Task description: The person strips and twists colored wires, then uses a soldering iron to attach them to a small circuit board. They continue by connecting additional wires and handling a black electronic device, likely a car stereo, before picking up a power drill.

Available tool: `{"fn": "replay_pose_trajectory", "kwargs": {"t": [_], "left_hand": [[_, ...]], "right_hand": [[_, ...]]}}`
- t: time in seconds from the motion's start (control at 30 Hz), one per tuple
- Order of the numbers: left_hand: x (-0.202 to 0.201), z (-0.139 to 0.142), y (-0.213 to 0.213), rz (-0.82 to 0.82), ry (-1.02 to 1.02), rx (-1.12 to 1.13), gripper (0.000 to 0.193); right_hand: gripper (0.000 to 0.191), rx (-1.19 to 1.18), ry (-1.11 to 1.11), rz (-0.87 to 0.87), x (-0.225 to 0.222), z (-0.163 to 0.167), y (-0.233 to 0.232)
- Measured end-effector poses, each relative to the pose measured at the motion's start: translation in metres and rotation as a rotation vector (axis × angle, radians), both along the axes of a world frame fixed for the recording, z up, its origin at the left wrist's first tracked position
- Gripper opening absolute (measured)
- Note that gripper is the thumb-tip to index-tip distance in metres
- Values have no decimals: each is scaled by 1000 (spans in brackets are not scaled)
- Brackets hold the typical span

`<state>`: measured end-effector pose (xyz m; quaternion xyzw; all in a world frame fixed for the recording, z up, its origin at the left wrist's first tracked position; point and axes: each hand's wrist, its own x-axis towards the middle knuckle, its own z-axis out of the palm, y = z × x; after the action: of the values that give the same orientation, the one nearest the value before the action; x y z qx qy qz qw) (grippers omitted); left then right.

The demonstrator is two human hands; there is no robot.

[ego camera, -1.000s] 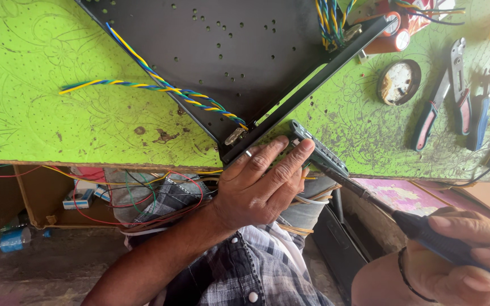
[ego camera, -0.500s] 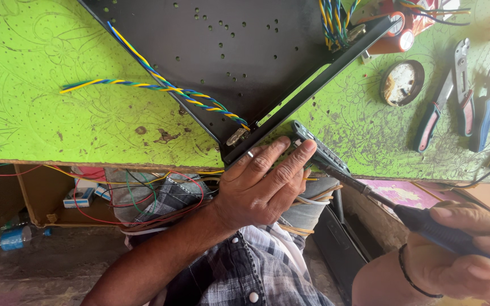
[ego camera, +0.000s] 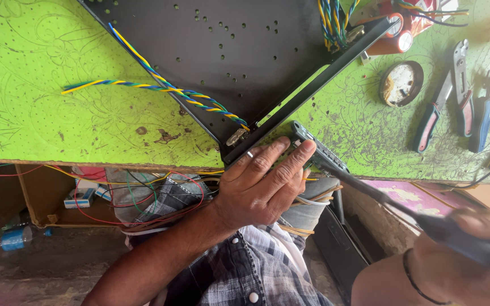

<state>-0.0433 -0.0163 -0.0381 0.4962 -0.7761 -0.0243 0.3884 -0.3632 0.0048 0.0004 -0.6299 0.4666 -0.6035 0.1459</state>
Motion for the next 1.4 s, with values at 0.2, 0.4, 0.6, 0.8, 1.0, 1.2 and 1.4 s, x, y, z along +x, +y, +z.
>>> {"fn": "replay_pose_trajectory", "kwargs": {"t": [0.2,0.4,0.6,0.8,1.0,1.2,1.4], "left_hand": [[0,1,0,-1,24,0,13],[-2,2,-5,0,59,-12,15],[-4,1,-5,-11,99,-20,15],[-3,3,-5,-3,93,-31,14],[-2,5,-4,-2,85,-30,17],[-1,2,-3,-16,95,-22,21],[-3,1,-3,-19,102,-19,22]], "right_hand": [[24,-75,58,-152,-34,3,19],[24,-61,224,-393,-62,26,-4],[29,264,645,-361,-39,13,-107],[40,225,936,-333,23,30,-185],[30,595,761,-370,59,52,-187],[49,296,744,32,69,60,-95],[49,381,880,29,65,30,-61]]}}
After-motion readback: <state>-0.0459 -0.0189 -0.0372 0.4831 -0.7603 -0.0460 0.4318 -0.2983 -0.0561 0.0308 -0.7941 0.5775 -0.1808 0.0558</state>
